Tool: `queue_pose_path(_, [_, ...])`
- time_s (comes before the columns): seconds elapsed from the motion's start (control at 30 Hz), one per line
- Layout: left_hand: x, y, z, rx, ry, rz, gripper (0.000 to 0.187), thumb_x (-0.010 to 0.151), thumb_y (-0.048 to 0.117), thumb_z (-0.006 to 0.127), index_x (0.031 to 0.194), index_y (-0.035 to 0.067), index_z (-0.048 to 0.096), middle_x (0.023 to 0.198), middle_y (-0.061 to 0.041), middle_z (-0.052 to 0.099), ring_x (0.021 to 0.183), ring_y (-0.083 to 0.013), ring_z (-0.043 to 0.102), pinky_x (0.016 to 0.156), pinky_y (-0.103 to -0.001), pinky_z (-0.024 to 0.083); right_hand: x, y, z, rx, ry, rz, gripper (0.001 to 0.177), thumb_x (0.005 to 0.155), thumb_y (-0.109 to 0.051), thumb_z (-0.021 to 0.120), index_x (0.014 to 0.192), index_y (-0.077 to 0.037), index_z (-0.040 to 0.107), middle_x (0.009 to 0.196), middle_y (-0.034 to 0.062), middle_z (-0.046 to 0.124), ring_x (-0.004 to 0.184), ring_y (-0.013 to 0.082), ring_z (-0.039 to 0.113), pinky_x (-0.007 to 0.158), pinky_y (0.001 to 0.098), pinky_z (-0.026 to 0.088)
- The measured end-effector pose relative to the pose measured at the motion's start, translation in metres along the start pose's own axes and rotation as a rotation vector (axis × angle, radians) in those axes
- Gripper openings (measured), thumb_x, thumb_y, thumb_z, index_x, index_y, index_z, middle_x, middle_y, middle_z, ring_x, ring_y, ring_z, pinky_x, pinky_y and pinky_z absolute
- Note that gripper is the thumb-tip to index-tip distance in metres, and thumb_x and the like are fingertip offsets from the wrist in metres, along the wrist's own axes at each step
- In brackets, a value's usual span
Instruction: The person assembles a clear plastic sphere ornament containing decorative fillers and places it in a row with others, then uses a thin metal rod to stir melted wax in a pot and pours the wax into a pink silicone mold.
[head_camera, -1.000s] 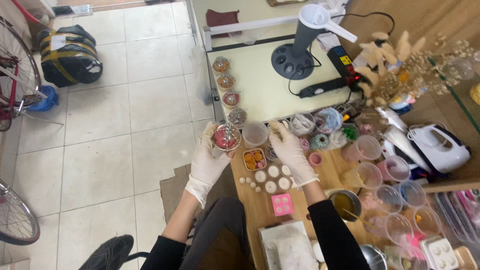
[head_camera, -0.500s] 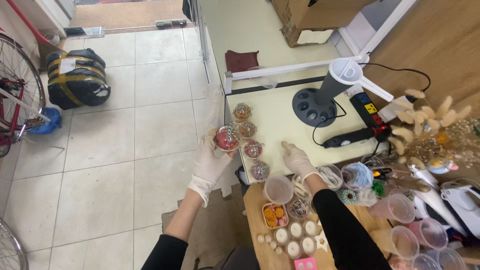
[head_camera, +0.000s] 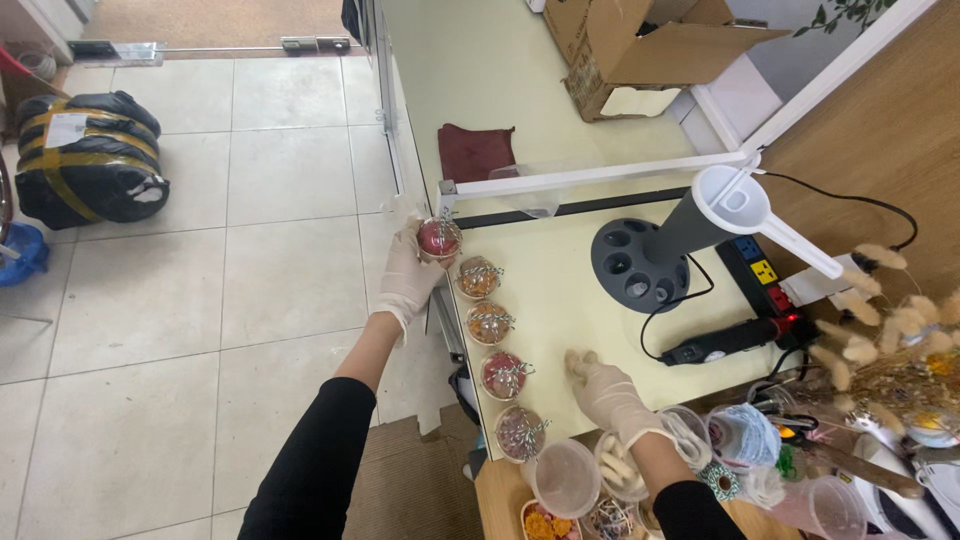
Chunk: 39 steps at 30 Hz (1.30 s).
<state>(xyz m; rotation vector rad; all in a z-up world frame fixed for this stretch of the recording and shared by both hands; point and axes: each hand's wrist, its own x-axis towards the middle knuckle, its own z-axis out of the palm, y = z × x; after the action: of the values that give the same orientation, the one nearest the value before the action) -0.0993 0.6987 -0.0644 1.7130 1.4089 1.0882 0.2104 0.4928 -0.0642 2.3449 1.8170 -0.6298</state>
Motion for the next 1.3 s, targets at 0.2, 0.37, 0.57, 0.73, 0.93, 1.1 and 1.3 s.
queue_pose_path(0.2, [0.014,-0.020,0.018,-0.105,0.061,0.155,0.079,0.072,0.017,0.089,0.138,0.002,0.050,0.125,-0.019,0.057,0.116,-0.0309,0.061,0.100,-0.036,0.050,-0.001,-0.010,-0.015,-0.116,-0.098,0.057,0.042,0.102,-0.043,0.047,0.139,-0.028,0.059,0.145,0.0071,0.058,0.127,0.0325,0.059,0.111,0.0383,0.046])
queue_pose_path(0.37, [0.012,-0.008,0.026,-0.129,-0.011,0.089,0.077,0.075,0.015,0.087,0.142,0.005,0.048,0.128,-0.017,0.057,0.112,-0.0297,0.062,0.095,-0.036,0.052,-0.016,-0.023,-0.029,-0.081,-0.091,0.077,0.043,0.101,-0.038,0.048,0.142,-0.030,0.055,0.147,0.0066,0.056,0.126,0.0332,0.059,0.110,0.0370,0.047])
queue_pose_path(0.57, [0.018,-0.004,0.035,-0.119,-0.009,0.008,0.074,0.075,0.009,0.084,0.140,0.006,0.048,0.131,-0.017,0.056,0.109,-0.0295,0.063,0.093,-0.034,0.053,-0.016,-0.016,-0.022,0.012,-0.035,0.089,0.043,0.100,-0.039,0.050,0.143,-0.035,0.054,0.152,0.0065,0.047,0.135,0.0297,0.052,0.114,0.0335,0.042])
queue_pose_path(0.73, [0.017,-0.027,0.037,-0.116,0.006,0.150,0.076,0.073,-0.001,0.078,0.142,0.002,0.045,0.132,-0.020,0.056,0.122,-0.0322,0.059,0.104,-0.036,0.048,-0.016,-0.019,-0.029,0.005,-0.075,0.132,0.042,0.101,-0.036,0.049,0.143,-0.033,0.054,0.152,0.0049,0.049,0.135,0.0289,0.053,0.115,0.0327,0.042])
queue_pose_path(0.93, [0.011,-0.028,0.030,-0.321,-0.080,-0.001,0.065,0.086,-0.004,0.058,0.149,0.006,0.047,0.140,-0.014,0.064,0.124,-0.0237,0.066,0.103,-0.032,0.052,-0.016,-0.019,-0.025,-0.013,-0.078,0.135,0.043,0.100,-0.034,0.050,0.142,-0.032,0.054,0.152,0.0051,0.048,0.132,0.0303,0.054,0.114,0.0335,0.042])
queue_pose_path(1.1, [0.012,-0.009,0.030,-0.082,-0.092,-0.097,0.059,0.086,0.002,0.064,0.143,0.009,0.055,0.126,-0.015,0.068,0.113,-0.0262,0.067,0.097,-0.033,0.052,-0.012,-0.017,-0.020,0.012,-0.006,0.115,0.041,0.103,-0.045,0.046,0.136,-0.026,0.061,0.141,0.0107,0.058,0.125,0.0352,0.059,0.109,0.0369,0.047])
queue_pose_path(1.3, [0.012,-0.017,0.032,-0.107,-0.018,0.129,0.052,0.091,0.005,0.064,0.142,0.007,0.055,0.140,-0.018,0.061,0.130,-0.0300,0.059,0.108,-0.035,0.046,-0.012,-0.019,-0.023,0.042,0.033,0.072,0.040,0.102,-0.045,0.045,0.125,-0.023,0.070,0.123,0.0126,0.070,0.111,0.0366,0.066,0.099,0.0414,0.052])
